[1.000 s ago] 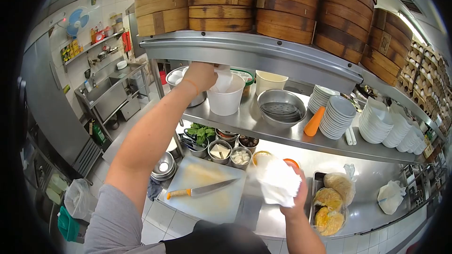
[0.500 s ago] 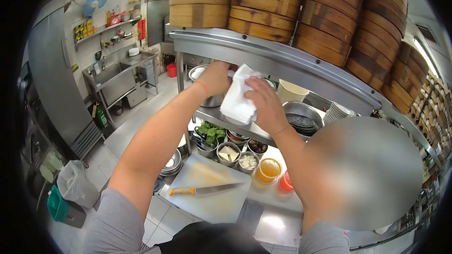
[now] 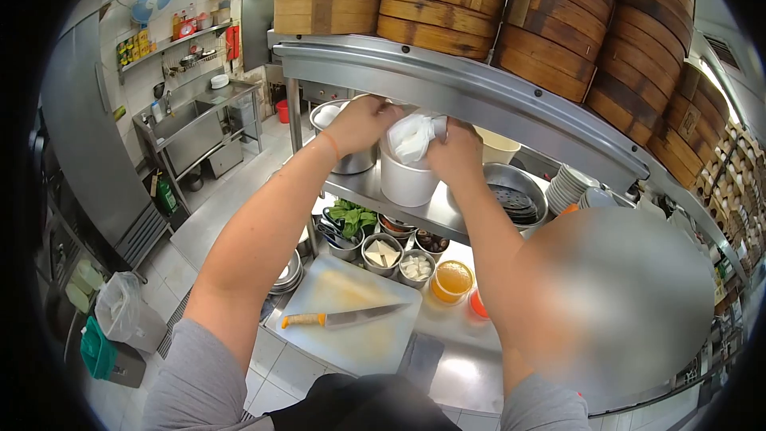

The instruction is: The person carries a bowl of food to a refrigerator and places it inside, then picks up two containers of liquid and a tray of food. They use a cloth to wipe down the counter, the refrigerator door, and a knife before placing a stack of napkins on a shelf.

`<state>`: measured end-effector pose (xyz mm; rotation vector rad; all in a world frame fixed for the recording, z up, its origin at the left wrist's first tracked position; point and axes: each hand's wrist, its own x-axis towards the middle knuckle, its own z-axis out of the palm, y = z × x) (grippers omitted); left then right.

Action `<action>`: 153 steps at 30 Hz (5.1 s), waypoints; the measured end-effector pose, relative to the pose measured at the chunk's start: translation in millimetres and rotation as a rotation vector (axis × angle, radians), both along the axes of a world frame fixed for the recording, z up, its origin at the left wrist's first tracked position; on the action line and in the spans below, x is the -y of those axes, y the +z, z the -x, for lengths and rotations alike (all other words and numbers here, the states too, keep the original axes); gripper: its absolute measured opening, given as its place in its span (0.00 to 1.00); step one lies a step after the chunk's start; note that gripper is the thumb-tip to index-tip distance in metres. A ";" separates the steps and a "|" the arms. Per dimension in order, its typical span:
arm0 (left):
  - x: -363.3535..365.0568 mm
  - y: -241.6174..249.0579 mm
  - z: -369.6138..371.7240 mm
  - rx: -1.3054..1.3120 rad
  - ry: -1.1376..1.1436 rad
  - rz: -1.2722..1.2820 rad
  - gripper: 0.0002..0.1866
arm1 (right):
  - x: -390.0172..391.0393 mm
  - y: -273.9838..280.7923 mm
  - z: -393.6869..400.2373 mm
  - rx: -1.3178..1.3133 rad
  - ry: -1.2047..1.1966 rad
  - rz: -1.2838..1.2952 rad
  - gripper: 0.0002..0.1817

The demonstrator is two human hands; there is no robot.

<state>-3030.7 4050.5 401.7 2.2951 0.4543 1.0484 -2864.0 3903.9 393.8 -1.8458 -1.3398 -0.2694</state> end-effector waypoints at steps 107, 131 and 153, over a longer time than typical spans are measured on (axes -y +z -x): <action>-332.3 -311.6 986.1 -0.126 0.783 0.038 0.17 | -415.6 -366.4 862.9 -0.937 0.591 0.215 0.13; -666.5 -400.4 989.9 -0.884 -0.485 0.658 0.23 | -514.8 -397.5 926.3 -0.814 -0.159 0.353 0.18; -949.1 -624.7 1085.6 -1.356 0.211 0.580 0.29 | -573.9 -502.8 673.0 -0.423 -1.254 0.703 0.50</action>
